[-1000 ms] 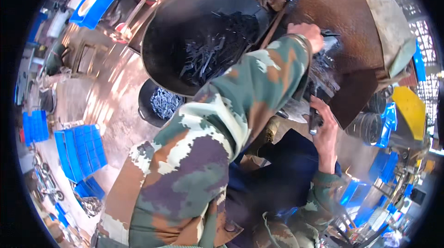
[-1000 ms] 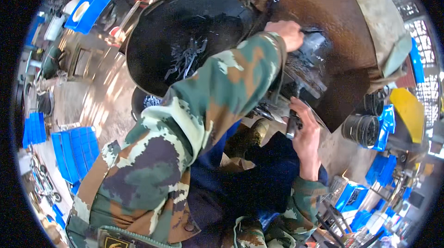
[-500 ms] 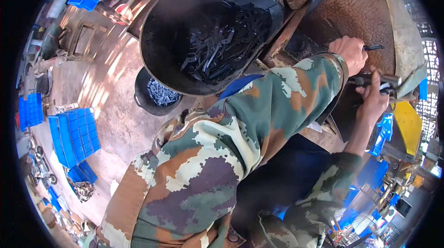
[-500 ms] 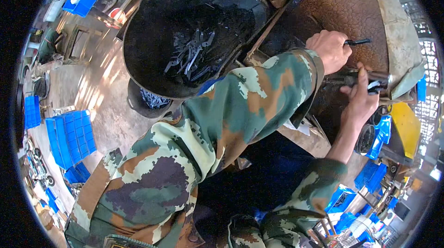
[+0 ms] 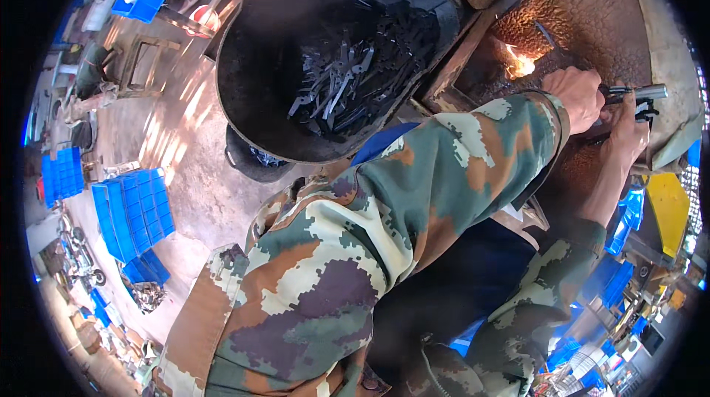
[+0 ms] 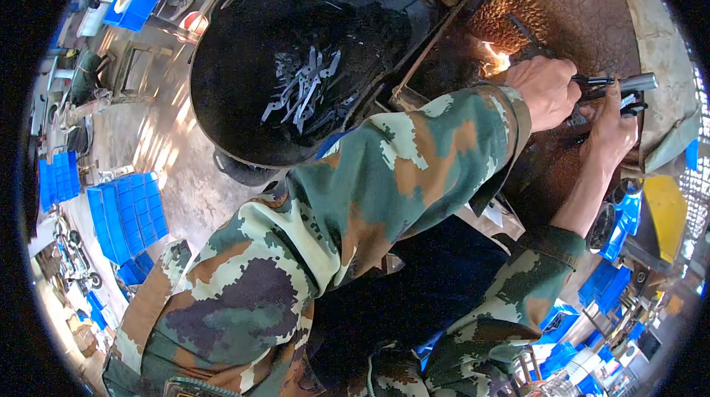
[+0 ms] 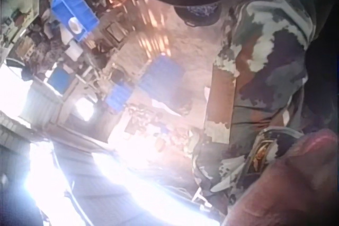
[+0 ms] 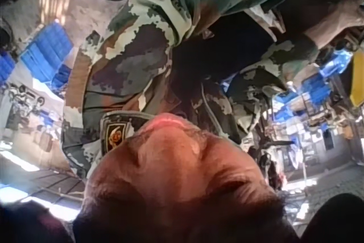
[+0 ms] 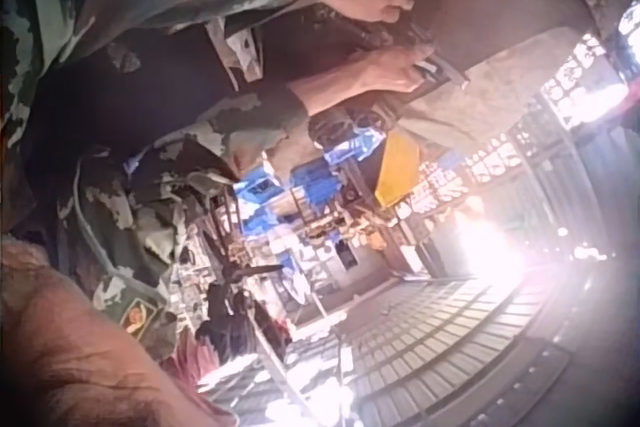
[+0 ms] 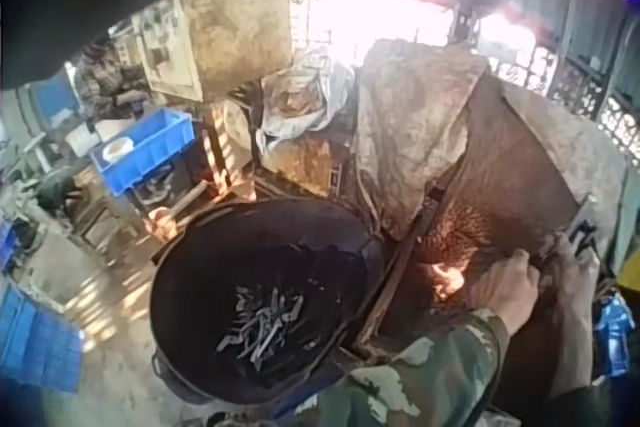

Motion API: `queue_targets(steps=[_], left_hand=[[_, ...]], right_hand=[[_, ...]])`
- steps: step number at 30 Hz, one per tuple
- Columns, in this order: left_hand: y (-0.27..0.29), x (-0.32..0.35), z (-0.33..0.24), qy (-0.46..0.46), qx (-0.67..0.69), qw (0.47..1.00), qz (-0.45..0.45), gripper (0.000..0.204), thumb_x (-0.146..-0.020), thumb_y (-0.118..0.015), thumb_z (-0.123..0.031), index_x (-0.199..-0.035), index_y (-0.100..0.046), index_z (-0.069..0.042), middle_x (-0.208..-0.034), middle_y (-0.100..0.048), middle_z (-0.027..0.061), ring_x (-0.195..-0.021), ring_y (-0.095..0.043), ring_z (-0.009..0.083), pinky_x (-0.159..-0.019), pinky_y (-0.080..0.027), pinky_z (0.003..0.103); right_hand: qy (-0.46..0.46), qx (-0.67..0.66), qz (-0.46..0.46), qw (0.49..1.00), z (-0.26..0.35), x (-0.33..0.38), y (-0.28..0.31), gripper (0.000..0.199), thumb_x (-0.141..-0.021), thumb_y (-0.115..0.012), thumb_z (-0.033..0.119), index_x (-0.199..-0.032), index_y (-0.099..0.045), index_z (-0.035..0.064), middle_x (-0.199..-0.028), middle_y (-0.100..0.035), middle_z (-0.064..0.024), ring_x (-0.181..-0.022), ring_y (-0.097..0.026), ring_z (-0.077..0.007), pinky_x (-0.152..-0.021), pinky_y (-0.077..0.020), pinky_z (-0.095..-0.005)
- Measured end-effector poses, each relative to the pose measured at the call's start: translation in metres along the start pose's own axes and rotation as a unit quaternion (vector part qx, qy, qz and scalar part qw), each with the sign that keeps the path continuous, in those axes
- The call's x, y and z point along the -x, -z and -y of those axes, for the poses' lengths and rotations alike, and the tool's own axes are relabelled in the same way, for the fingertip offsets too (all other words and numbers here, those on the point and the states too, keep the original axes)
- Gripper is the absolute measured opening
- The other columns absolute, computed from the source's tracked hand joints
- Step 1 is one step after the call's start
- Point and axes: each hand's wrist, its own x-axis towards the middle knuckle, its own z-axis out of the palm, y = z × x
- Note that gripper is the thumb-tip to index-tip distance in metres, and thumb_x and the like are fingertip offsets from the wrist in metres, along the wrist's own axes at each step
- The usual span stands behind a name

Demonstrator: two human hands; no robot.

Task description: Grinding small metal components using a stationary grinding machine.

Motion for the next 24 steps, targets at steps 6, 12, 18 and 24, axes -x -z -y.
queue_targets(steps=[6, 12, 18, 24], left_hand=[[-0.005, -0.004, -0.007, -0.017, -0.018, 0.999, -0.02, 0.027, -0.085, -0.057, -0.027, -0.091, -0.068, -0.003, -0.087, -0.066, 0.0275, -0.087, -0.063, 0.0473, -0.084, -0.049, 0.054], [-0.006, -0.002, -0.006, -0.034, -0.021, 0.997, -0.06, 0.028, -0.084, -0.058, -0.027, -0.088, -0.068, -0.001, -0.084, -0.066, 0.0278, -0.084, -0.064, 0.0471, -0.084, -0.049, 0.054], [-0.008, -0.003, -0.007, -0.026, -0.007, 0.998, -0.06, 0.029, -0.082, -0.059, -0.027, -0.086, -0.068, 0.0, -0.083, -0.066, 0.0284, -0.084, -0.064, 0.046, -0.084, -0.05, 0.053], [-0.01, -0.005, -0.005, -0.02, -0.007, 0.998, -0.065, 0.03, -0.082, -0.059, -0.028, -0.085, -0.068, 0.0, -0.082, -0.065, 0.0286, -0.084, -0.064, 0.0459, -0.083, -0.05, 0.052]], right_hand=[[0.05, -0.074, 0.02, 0.996, 0.005, -0.002, 0.004, 0.03, -0.095, -0.063, 0.022, -0.11, -0.067, -0.0039, -0.079, -0.061, -0.0053, -0.054, -0.051, -0.0086, -0.051, -0.053, -0.0263], [0.039, -0.075, 0.004, 0.996, 0.003, -0.001, 0.005, 0.032, -0.094, -0.066, 0.026, -0.107, -0.067, -0.0031, -0.065, -0.05, 0.0003, -0.054, -0.048, -0.0074, -0.049, -0.0536, -0.0271], [0.042, -0.061, 0.014, 0.997, 0.002, 0.0, 0.01, 0.033, -0.094, -0.066, 0.027, -0.11, -0.064, -0.0022, -0.066, -0.05, 0.0002, -0.054, -0.048, -0.0075, -0.048, -0.0532, -0.0269], [0.05, -0.09, 0.02, 0.994, 0.008, 0.005, 0.008, 0.035, -0.094, -0.066, 0.027, -0.114, -0.062, -0.0011, -0.069, -0.054, -0.0016, -0.054, -0.048, -0.0074, -0.047, -0.0515, -0.0254]])
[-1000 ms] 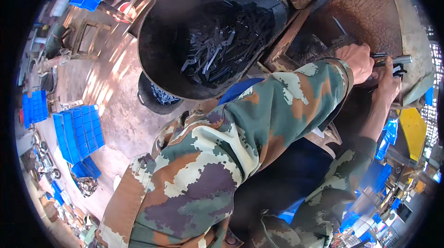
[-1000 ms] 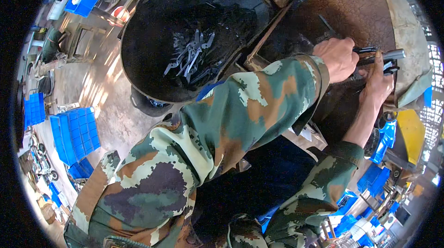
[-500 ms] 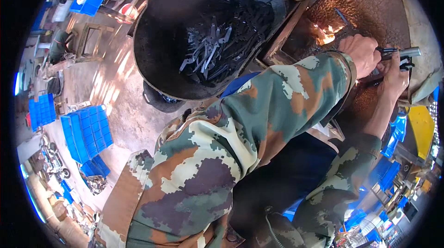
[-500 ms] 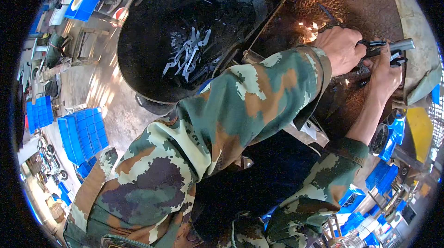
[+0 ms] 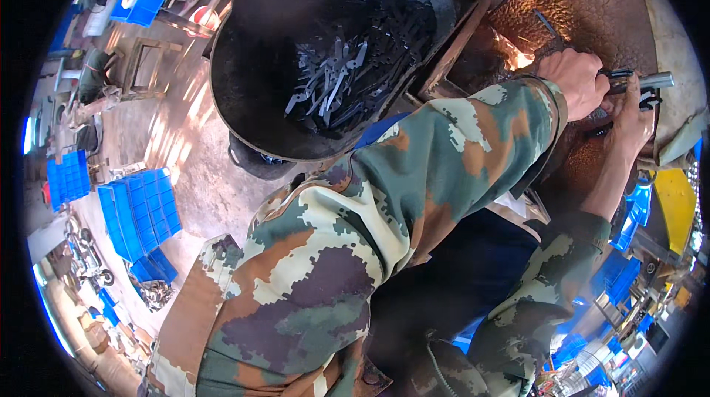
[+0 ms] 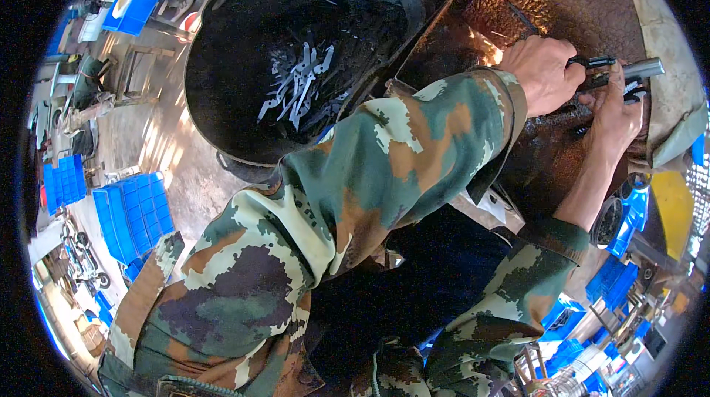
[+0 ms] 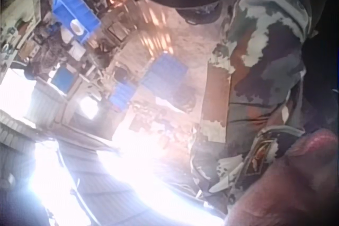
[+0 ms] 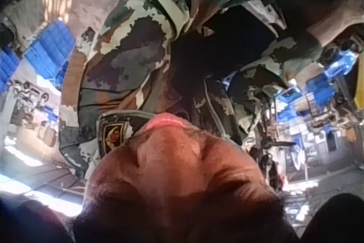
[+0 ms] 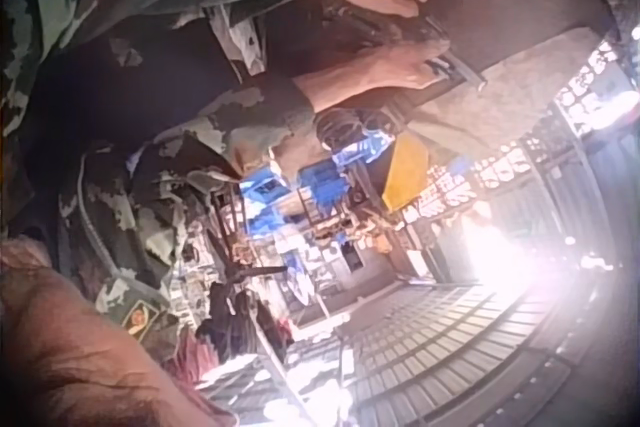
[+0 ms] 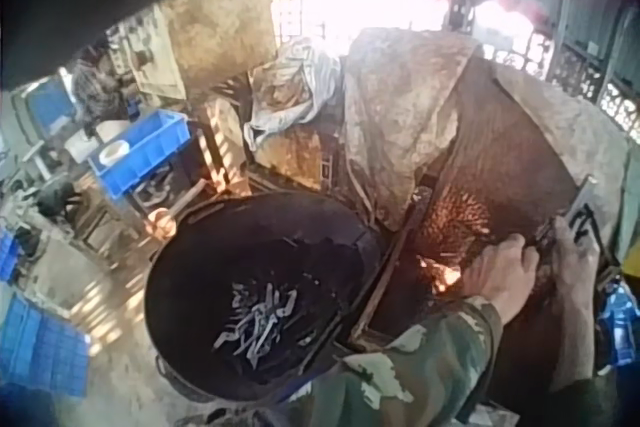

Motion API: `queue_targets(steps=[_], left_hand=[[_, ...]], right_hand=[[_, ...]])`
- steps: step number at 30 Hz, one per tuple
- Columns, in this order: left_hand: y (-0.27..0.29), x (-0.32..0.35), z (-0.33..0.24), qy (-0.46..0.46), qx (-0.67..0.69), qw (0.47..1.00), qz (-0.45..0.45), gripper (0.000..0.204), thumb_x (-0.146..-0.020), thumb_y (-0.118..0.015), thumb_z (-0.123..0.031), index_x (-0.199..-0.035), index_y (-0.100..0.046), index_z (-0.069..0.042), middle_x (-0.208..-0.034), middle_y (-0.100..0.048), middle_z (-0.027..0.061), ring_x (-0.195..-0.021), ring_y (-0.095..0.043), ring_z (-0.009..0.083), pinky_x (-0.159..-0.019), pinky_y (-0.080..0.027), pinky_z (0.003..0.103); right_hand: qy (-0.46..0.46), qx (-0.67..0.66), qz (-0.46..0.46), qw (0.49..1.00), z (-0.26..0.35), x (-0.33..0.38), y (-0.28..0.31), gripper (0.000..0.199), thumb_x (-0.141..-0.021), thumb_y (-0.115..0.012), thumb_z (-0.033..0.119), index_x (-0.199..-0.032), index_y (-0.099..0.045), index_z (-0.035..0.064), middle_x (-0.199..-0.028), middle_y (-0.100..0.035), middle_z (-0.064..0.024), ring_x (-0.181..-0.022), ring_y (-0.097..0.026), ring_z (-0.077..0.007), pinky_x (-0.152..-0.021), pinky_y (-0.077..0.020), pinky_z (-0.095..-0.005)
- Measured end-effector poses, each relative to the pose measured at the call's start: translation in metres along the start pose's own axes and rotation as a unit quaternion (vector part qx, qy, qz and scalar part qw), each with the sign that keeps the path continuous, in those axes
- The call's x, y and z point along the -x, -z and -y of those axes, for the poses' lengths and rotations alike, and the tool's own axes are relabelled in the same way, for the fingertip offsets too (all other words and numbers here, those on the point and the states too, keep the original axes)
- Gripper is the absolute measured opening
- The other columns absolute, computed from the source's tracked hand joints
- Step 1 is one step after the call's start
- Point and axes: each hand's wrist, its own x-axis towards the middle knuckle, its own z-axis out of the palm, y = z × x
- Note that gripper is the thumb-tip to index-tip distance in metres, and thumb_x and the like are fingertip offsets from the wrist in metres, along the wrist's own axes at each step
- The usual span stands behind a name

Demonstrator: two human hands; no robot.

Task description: Grinding small metal components using a stationary grinding machine.

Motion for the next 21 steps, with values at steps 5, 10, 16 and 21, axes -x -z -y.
queue_targets(steps=[5, 10, 16, 21], left_hand=[[0.0, -0.002, 0.0, 0.002, 0.0, 1.0, -0.003, 0.03, -0.082, -0.058, -0.028, -0.085, -0.068, 0.001, -0.082, -0.065, 0.0288, -0.084, -0.064, 0.0456, -0.083, -0.05, 0.052], [0.0, -0.004, 0.003, -0.009, -0.01, 1.0, -0.025, 0.03, -0.083, -0.058, -0.027, -0.085, -0.069, 0.001, -0.08, -0.065, 0.0298, -0.083, -0.065, 0.0455, -0.083, -0.051, 0.052], [-0.001, -0.005, 0.002, 0.002, 0.012, 1.0, -0.008, 0.031, -0.082, -0.058, -0.026, -0.084, -0.069, 0.003, -0.078, -0.064, 0.03, -0.08, -0.065, 0.0467, -0.081, -0.051, 0.052], [-0.005, -0.007, 0.005, -0.009, 0.009, 0.999, -0.036, 0.031, -0.082, -0.059, -0.026, -0.083, -0.069, 0.003, -0.076, -0.064, 0.0304, -0.078, -0.065, 0.0466, -0.081, -0.052, 0.052]], right_hand=[[-0.003, 0.022, 0.014, 1.0, 0.004, -0.001, 0.003, 0.035, -0.094, -0.066, 0.027, -0.114, -0.062, -0.0013, -0.072, -0.058, -0.0034, -0.055, -0.049, -0.0073, -0.047, -0.0504, -0.0241], [-0.007, 0.009, 0.029, 1.0, 0.008, 0.001, -0.001, 0.034, -0.094, -0.065, 0.026, -0.114, -0.062, -0.0019, -0.087, -0.068, -0.0093, -0.054, -0.048, -0.0055, -0.047, -0.0493, -0.023], [-0.005, -0.009, 0.035, 0.999, 0.005, -0.001, 0.001, 0.033, -0.094, -0.065, 0.026, -0.113, -0.062, -0.0008, -0.096, -0.07, -0.0108, -0.054, -0.045, -0.0042, -0.048, -0.0489, -0.023], [0.005, 0.01, 0.05, 0.999, -0.003, -0.011, 0.005, 0.032, -0.094, -0.065, 0.027, -0.112, -0.063, 0.0006, -0.095, -0.07, -0.0086, -0.053, -0.043, -0.0035, -0.048, -0.0489, -0.0227]])
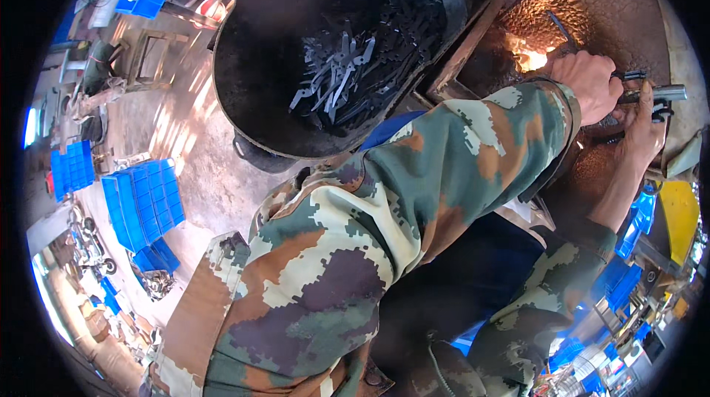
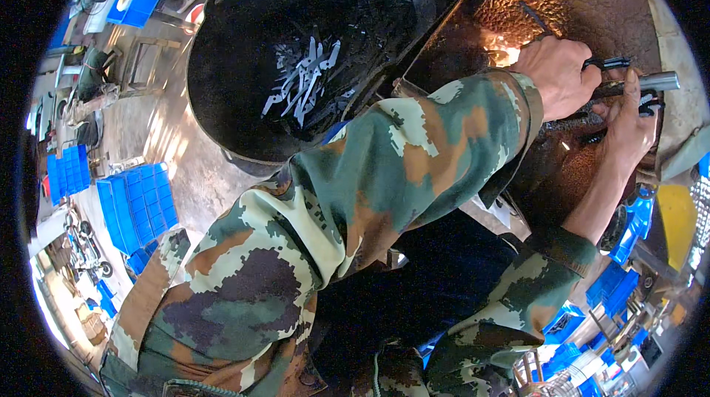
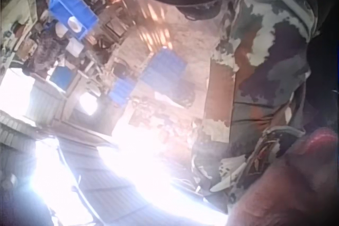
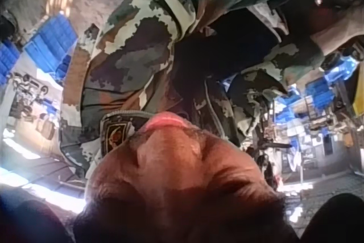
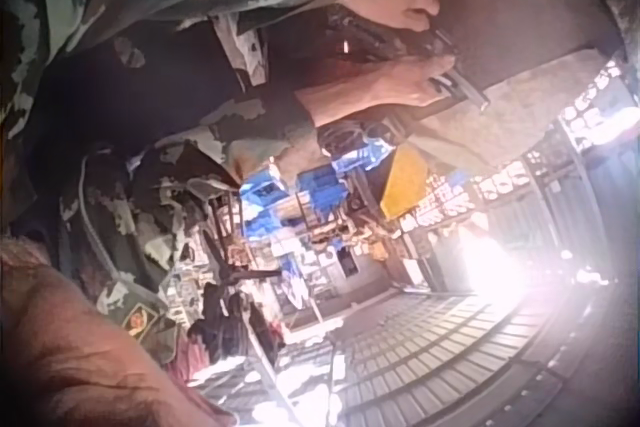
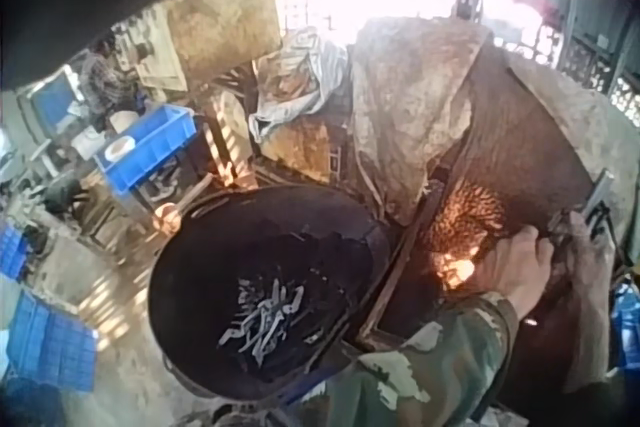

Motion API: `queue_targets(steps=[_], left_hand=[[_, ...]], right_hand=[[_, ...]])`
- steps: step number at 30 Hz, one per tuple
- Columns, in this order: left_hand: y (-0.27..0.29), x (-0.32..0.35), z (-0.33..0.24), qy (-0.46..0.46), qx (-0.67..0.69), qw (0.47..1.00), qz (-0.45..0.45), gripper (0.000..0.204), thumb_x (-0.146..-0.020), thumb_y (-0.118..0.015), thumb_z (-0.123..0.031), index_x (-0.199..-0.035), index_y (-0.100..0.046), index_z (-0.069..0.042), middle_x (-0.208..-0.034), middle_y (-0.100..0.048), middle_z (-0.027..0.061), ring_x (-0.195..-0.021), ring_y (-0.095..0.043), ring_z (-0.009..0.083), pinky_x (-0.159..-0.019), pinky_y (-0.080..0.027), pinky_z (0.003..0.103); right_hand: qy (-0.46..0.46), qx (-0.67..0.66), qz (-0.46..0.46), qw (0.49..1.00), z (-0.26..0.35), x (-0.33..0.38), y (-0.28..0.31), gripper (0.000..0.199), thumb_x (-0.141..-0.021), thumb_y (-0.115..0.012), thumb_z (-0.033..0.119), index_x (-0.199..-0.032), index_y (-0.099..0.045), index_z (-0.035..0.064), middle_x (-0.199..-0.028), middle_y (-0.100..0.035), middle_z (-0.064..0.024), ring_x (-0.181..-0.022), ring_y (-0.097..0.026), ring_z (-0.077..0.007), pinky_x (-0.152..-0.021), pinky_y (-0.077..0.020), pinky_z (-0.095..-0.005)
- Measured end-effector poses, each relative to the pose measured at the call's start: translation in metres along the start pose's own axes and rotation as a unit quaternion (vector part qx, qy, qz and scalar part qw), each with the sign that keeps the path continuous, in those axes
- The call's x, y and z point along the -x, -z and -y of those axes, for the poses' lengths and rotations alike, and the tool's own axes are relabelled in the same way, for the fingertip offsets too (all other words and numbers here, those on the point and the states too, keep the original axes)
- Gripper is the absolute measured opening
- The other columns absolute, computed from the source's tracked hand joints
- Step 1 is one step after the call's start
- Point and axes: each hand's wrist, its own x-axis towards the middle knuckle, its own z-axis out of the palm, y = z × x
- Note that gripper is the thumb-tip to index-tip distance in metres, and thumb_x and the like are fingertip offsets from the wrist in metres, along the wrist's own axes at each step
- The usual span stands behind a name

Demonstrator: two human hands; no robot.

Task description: Grinding small metal components using a stationary grinding machine.

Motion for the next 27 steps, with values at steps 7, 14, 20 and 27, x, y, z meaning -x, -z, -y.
queue_targets(steps=[7, 14, 20, 27], left_hand=[[0.001, 0.001, -0.002, 0.013, 0.0, 1.0, 0.007, 0.031, -0.082, -0.059, -0.027, -0.087, -0.07, 0.001, -0.081, -0.065, 0.0318, -0.083, -0.065, 0.0465, -0.085, -0.05, 0.052], [0.005, -0.001, -0.001, 0.024, 0.004, 0.999, 0.024, 0.032, -0.082, -0.059, -0.028, -0.089, -0.07, 0.001, -0.083, -0.066, 0.0305, -0.085, -0.065, 0.0463, -0.086, -0.05, 0.052], [0.005, -0.001, -0.003, 0.019, -0.001, 0.999, 0.028, 0.032, -0.083, -0.058, -0.028, -0.086, -0.07, 0.002, -0.082, -0.066, 0.0297, -0.083, -0.065, 0.0454, -0.084, -0.051, 0.051], [0.004, 0.001, -0.006, 0.022, 0.002, 0.999, 0.036, 0.032, -0.082, -0.058, -0.029, -0.085, -0.07, 0.001, -0.083, -0.065, 0.0303, -0.083, -0.065, 0.0461, -0.083, -0.051, 0.052]], right_hand=[[-0.034, 0.043, 0.014, 0.998, -0.003, -0.004, 0.007, 0.034, -0.094, -0.065, 0.029, -0.112, -0.062, 0.0001, -0.096, -0.069, -0.0099, -0.068, -0.062, -0.0113, -0.054, -0.0545, -0.0255], [0.001, -0.015, -0.021, 1.0, 0.007, 0.008, -0.009, 0.03, -0.095, -0.065, 0.027, -0.108, -0.064, 0.0001, -0.087, -0.069, -0.006, -0.048, -0.038, -0.0025, -0.046, -0.0499, -0.0237], [0.0, -0.014, -0.011, 1.0, 0.007, 0.005, -0.006, 0.033, -0.094, -0.065, 0.026, -0.113, -0.061, -0.0005, -0.094, -0.07, -0.0095, -0.047, -0.039, -0.0025, -0.046, -0.05, -0.023], [0.011, -0.017, -0.026, 0.999, 0.008, 0.009, -0.004, 0.033, -0.095, -0.064, 0.027, -0.113, -0.061, -0.001, -0.088, -0.069, -0.0086, -0.047, -0.039, -0.0026, -0.045, -0.0496, -0.0227]])
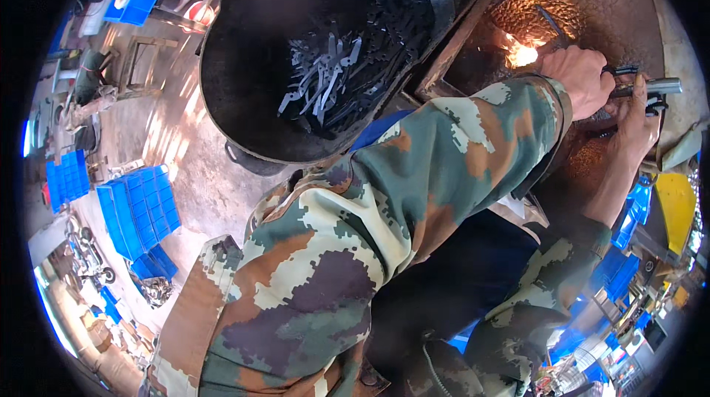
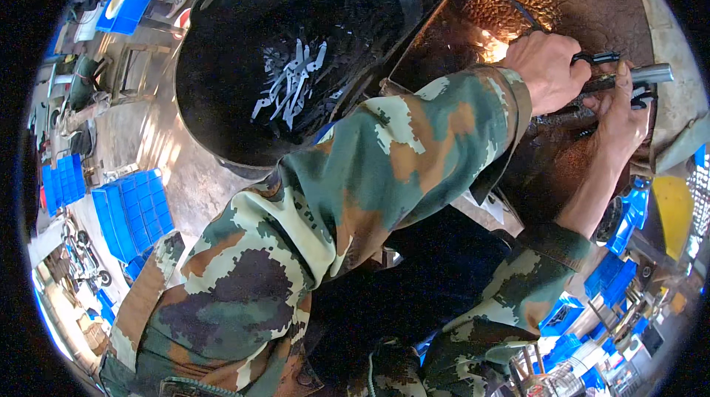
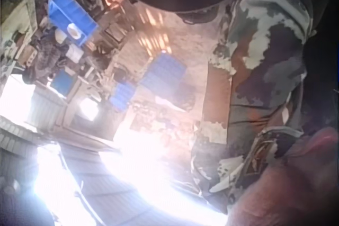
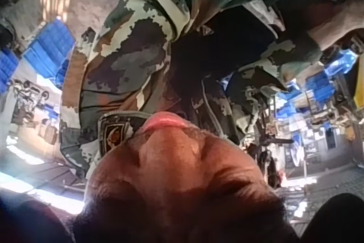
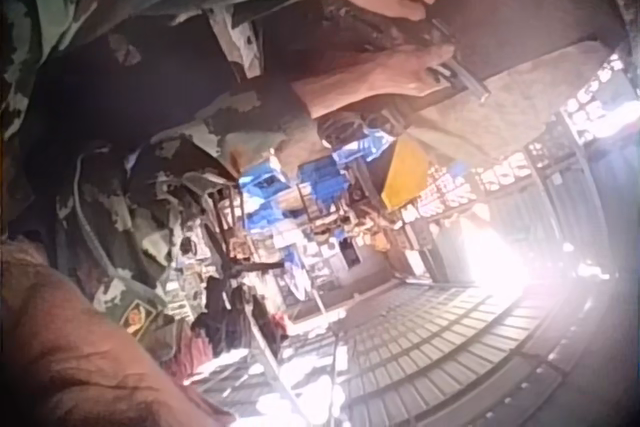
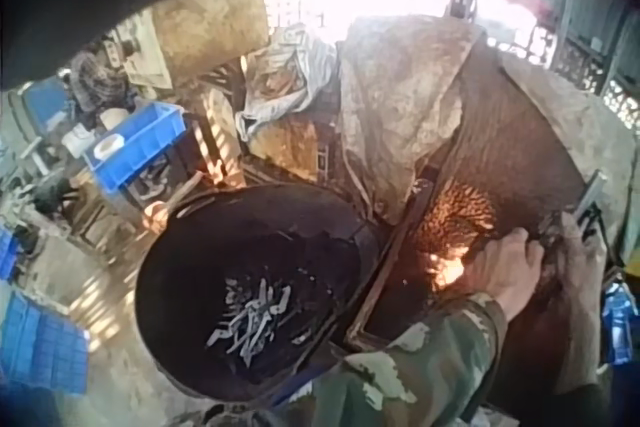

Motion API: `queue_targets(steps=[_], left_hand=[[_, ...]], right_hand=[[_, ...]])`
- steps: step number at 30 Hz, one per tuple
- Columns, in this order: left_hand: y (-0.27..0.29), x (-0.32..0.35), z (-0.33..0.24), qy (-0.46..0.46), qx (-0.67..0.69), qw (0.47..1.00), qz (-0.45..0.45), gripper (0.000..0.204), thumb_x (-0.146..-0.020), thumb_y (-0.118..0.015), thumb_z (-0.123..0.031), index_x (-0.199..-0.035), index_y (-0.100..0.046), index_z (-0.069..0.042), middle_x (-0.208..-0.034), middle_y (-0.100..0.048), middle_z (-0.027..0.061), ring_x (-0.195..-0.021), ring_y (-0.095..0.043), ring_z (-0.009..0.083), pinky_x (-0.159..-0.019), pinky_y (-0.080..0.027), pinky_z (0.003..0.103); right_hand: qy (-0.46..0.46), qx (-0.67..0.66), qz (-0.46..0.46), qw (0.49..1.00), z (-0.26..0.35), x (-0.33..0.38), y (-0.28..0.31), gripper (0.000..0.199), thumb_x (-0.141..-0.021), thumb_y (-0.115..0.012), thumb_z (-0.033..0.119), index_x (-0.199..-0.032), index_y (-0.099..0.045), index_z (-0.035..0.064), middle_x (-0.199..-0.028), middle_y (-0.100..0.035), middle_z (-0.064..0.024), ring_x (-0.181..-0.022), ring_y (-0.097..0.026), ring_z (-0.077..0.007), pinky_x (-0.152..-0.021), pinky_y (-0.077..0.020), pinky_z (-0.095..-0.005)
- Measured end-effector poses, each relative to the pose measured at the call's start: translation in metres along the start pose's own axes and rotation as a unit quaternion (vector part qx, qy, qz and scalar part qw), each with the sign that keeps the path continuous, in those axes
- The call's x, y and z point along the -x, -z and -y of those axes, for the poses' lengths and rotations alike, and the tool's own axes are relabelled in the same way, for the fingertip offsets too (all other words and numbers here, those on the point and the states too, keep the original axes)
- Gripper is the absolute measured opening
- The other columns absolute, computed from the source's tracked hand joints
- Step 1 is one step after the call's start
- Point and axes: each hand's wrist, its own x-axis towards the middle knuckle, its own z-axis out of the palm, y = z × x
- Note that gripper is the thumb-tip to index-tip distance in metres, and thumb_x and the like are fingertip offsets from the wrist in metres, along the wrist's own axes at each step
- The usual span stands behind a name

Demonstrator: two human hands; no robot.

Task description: Grinding small metal components using a stationary grinding machine.

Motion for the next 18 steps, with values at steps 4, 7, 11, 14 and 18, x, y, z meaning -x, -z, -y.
queue_targets(steps=[4, 7, 11, 14, 18], left_hand=[[0.0, -0.002, 0.003, -0.01, -0.007, 1.0, -0.007, 0.032, -0.082, -0.058, -0.029, -0.085, -0.07, 0.001, -0.083, -0.065, 0.0303, -0.084, -0.064, 0.0463, -0.083, -0.051, 0.052], [-0.001, -0.002, 0.002, 0.006, 0.0, 1.0, -0.001, 0.032, -0.082, -0.058, -0.029, -0.085, -0.07, 0.0, -0.084, -0.065, 0.0299, -0.086, -0.064, 0.0462, -0.083, -0.051, 0.051], [-0.004, -0.004, 0.006, 0.017, 0.001, 1.0, 0.006, 0.032, -0.083, -0.058, -0.03, -0.087, -0.07, -0.001, -0.087, -0.066, 0.0294, -0.086, -0.064, 0.0458, -0.084, -0.051, 0.052], [-0.005, -0.006, 0.005, 0.003, 0.002, 1.0, 0.004, 0.033, -0.084, -0.057, -0.031, -0.089, -0.07, -0.001, -0.088, -0.066, 0.0293, -0.087, -0.064, 0.0458, -0.084, -0.051, 0.053], [-0.01, -0.006, 0.0, 0.018, 0.014, 1.0, 0.01, 0.032, -0.084, -0.056, -0.031, -0.088, -0.07, -0.002, -0.091, -0.066, 0.0293, -0.089, -0.065, 0.0452, -0.084, -0.051, 0.053]], right_hand=[[-0.017, 0.013, 0.01, 1.0, 0.004, 0.0, 0.0, 0.032, -0.095, -0.064, 0.025, -0.113, -0.061, -0.0015, -0.09, -0.069, -0.0097, -0.048, -0.039, -0.0026, -0.044, -0.0496, -0.0224], [-0.011, 0.002, 0.001, 1.0, 0.004, 0.001, -0.001, 0.031, -0.095, -0.064, 0.025, -0.112, -0.062, -0.0016, -0.093, -0.07, -0.011, -0.048, -0.04, -0.0025, -0.044, -0.0493, -0.0221], [-0.01, 0.005, 0.007, 1.0, 0.0, -0.001, 0.0, 0.032, -0.096, -0.062, 0.025, -0.114, -0.06, -0.0015, -0.096, -0.07, -0.0109, -0.049, -0.041, -0.0024, -0.044, -0.049, -0.0218], [-0.009, 0.001, 0.018, 1.0, -0.007, -0.009, 0.007, 0.033, -0.097, -0.061, 0.025, -0.117, -0.06, -0.0002, -0.098, -0.07, -0.0094, -0.049, -0.041, -0.0029, -0.044, -0.0477, -0.0221], [-0.011, 0.027, 0.019, 0.999, 0.0, -0.007, 0.016, 0.036, -0.096, -0.062, 0.027, -0.12, -0.059, 0.0, -0.098, -0.069, -0.0088, -0.053, -0.045, -0.0046, -0.048, -0.0479, -0.0225]])
